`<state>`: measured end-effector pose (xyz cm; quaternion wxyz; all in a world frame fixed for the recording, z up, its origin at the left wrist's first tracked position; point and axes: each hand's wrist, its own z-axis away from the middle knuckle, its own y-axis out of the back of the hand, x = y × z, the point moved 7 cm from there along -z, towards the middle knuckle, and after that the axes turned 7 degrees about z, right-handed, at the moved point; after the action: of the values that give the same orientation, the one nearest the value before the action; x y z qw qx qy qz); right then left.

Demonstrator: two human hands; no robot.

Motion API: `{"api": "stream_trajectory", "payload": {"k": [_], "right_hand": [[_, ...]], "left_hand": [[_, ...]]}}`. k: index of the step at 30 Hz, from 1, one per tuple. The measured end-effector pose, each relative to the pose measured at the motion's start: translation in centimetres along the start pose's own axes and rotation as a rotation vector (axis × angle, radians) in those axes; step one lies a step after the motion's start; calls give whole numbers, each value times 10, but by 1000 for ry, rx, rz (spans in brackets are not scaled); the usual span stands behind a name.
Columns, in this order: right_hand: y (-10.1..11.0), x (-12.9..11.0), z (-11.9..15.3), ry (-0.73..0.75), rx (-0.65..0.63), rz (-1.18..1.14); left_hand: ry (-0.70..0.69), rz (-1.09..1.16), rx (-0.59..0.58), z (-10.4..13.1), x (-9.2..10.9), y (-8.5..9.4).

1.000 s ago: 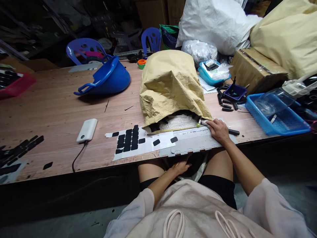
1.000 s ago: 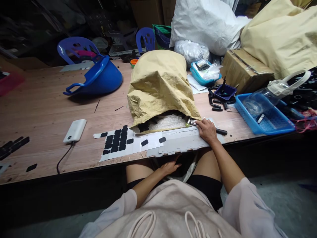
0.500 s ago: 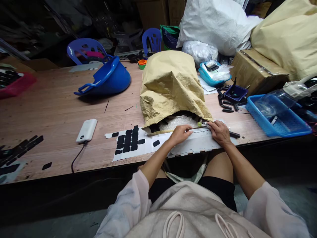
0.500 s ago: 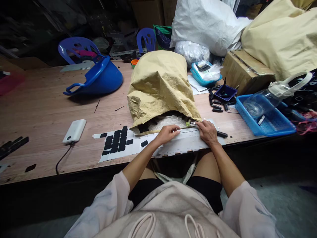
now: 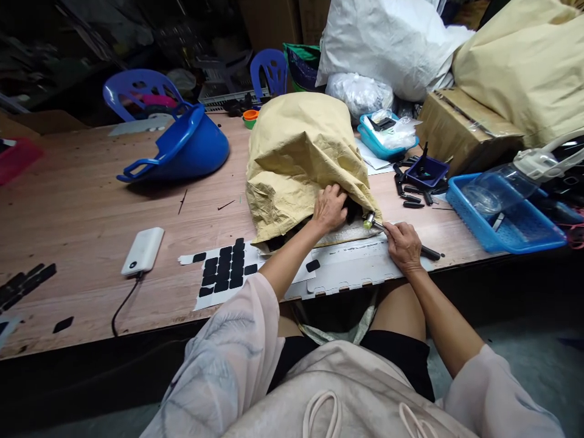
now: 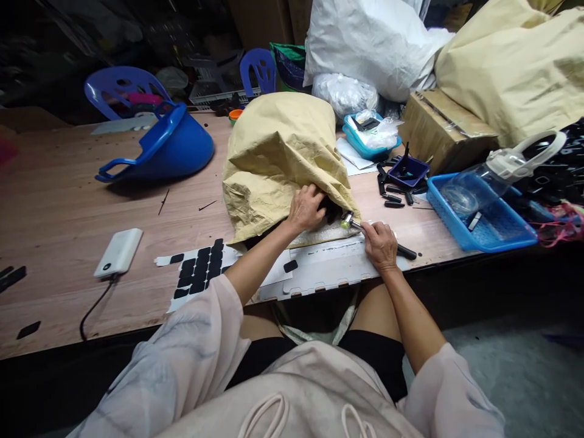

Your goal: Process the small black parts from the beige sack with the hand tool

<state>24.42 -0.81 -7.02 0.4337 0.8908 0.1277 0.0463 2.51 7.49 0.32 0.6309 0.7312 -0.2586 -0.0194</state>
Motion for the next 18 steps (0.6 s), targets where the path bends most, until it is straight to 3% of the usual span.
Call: {"api": "stream_trajectory", "payload": {"k": [5,7,10,15,18], "right_hand": [[-2,1,1,-1,-39,-35],[-3,1,1,-3,-44,-45],[-2,0,0,2,-43,-46],[-2,0,0,16,-46,-45],[-2,1,0,14,-53,-54]], "left_hand": [[187,166,-212,15,0,-43],[278,244,-233,18,-5,-56],[305,290,-136,19,-15,-61],[79,333,32,14,-18,-53],[53,266,135,9,-25,-41]]}}
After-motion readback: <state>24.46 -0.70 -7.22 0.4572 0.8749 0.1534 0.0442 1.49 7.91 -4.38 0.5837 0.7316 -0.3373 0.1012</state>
